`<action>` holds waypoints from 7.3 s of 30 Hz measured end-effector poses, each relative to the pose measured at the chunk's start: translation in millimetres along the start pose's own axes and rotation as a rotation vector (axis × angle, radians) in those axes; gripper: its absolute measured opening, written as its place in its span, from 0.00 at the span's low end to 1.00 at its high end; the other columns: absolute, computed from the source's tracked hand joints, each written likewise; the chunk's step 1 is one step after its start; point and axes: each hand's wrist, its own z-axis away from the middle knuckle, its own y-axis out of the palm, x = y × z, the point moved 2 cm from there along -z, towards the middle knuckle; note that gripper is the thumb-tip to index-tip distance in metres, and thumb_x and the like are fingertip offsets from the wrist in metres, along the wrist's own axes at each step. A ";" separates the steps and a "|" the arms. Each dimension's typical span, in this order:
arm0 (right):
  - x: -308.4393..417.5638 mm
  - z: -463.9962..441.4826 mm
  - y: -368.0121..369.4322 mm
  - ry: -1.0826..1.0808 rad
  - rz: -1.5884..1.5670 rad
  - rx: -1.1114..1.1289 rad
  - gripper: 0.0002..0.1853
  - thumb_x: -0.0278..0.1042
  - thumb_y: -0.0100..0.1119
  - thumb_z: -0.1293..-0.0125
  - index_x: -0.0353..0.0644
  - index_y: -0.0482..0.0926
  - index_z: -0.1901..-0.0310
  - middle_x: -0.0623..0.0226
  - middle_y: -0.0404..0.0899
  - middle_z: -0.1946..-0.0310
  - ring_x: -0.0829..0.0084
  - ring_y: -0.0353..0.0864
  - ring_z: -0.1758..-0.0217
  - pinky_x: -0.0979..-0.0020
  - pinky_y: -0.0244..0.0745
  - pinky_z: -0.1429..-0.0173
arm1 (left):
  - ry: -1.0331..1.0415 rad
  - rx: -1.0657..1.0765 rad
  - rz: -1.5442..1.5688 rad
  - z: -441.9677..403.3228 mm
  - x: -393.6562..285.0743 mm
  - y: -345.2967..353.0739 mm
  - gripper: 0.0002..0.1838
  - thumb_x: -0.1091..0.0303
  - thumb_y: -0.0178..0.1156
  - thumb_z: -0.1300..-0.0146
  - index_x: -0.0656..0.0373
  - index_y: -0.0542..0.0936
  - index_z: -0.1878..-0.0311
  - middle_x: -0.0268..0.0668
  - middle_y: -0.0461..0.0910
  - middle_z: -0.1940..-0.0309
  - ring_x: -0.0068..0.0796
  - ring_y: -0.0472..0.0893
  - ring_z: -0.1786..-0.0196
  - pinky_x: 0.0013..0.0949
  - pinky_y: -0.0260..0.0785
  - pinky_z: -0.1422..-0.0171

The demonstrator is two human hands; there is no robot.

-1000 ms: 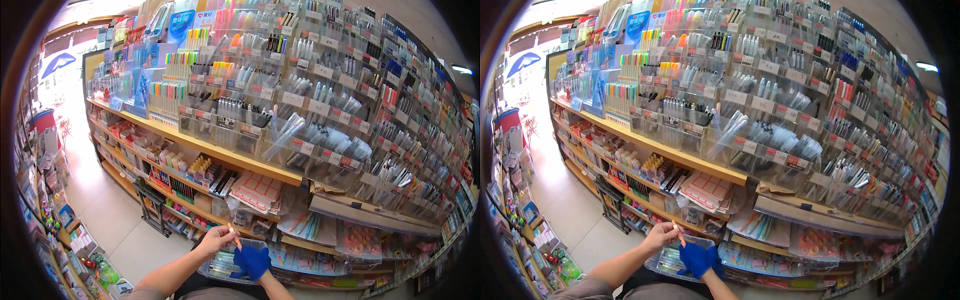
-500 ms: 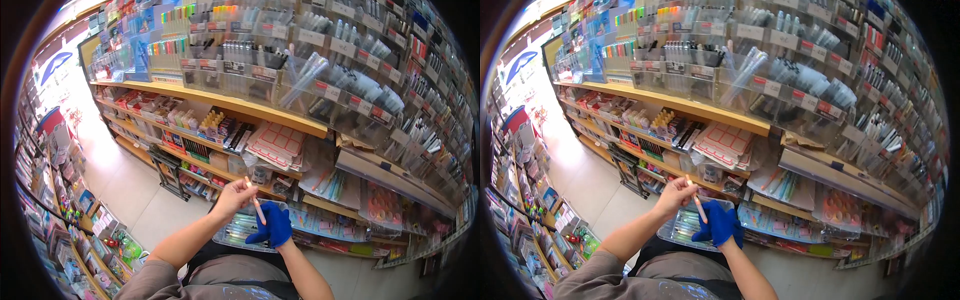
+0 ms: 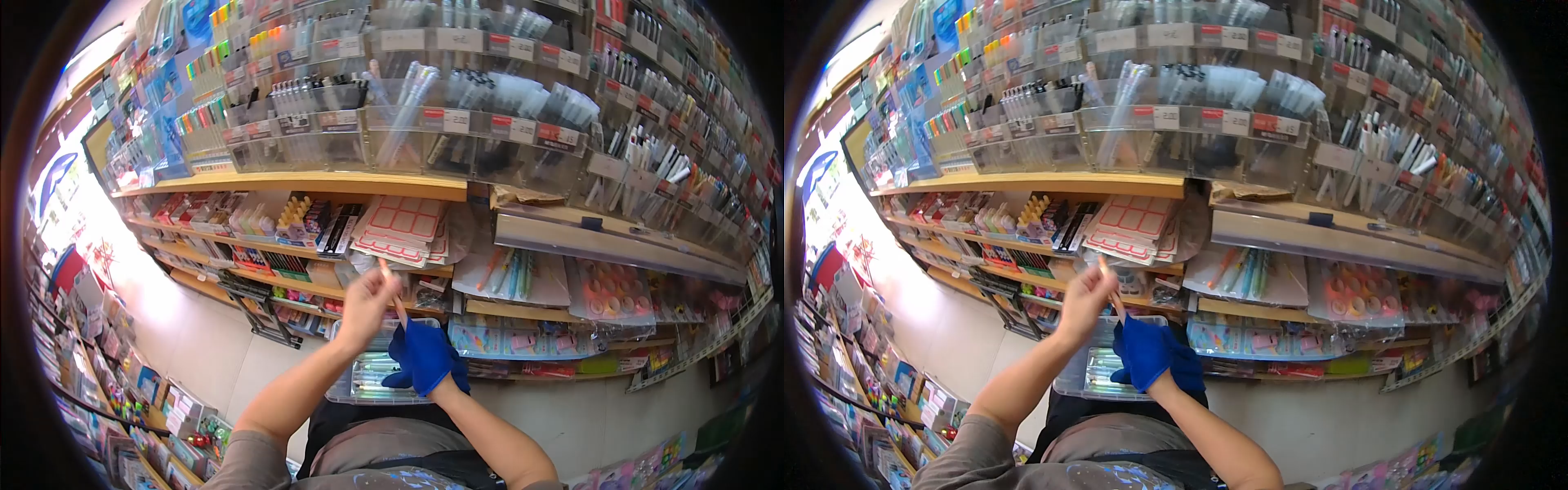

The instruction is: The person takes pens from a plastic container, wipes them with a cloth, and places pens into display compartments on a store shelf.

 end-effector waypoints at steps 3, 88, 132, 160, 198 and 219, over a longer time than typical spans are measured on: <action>-16.7 21.9 38.5 -0.186 -0.306 -0.103 0.10 0.38 0.52 0.42 0.42 0.72 0.75 0.63 0.71 0.75 0.69 0.73 0.76 0.73 0.65 0.73 | 0.087 -0.069 -0.012 -27.6 -37.9 1.3 0.11 0.62 0.51 0.36 0.59 0.72 0.70 0.25 0.68 0.81 0.10 0.65 0.78 0.17 0.55 0.76; -5.1 10.5 27.2 0.556 -0.785 0.197 0.08 0.32 0.46 0.38 0.39 0.70 0.73 0.66 0.70 0.80 0.72 0.69 0.79 0.71 0.63 0.74 | -0.202 0.316 0.072 35.9 43.6 -25.9 0.07 0.65 0.54 0.37 0.58 0.73 0.66 0.22 0.67 0.78 0.09 0.60 0.78 0.17 0.51 0.76; 9.2 8.8 11.2 0.266 -0.579 0.231 0.16 0.34 0.65 0.51 0.39 0.71 0.63 0.69 0.73 0.72 0.72 0.73 0.72 0.74 0.69 0.68 | -0.205 0.289 0.018 48.2 32.4 -18.8 0.08 0.63 0.49 0.35 0.56 0.74 0.60 0.24 0.68 0.75 0.12 0.64 0.75 0.17 0.57 0.72; -3.2 5.7 -5.5 0.153 -0.565 -0.289 0.09 0.30 0.58 0.57 0.40 0.70 0.72 0.61 0.70 0.76 0.60 0.72 0.71 0.70 0.65 0.67 | 0.215 0.590 -0.986 91.6 1.9 -6.9 0.13 0.60 0.53 0.41 0.61 0.70 0.69 0.46 0.74 0.74 0.51 0.73 0.68 0.46 0.64 0.66; -17.8 31.9 39.5 0.553 -1.851 -0.147 0.13 0.33 0.43 0.32 0.38 0.67 0.50 0.67 0.71 0.56 0.78 0.70 0.55 0.77 0.65 0.52 | 0.343 0.207 -1.227 -134.6 112.4 186.7 0.18 0.55 0.59 0.51 0.53 0.76 0.58 0.48 0.78 0.67 0.46 0.78 0.65 0.44 0.71 0.62; -27.0 10.9 -2.4 0.579 -0.936 -0.586 0.07 0.30 0.53 0.40 0.42 0.65 0.67 0.67 0.69 0.78 0.73 0.71 0.76 0.72 0.65 0.71 | 0.342 0.324 -0.774 -1.9 25.5 14.4 0.07 0.71 0.57 0.44 0.62 0.70 0.67 0.43 0.73 0.76 0.39 0.74 0.73 0.35 0.66 0.68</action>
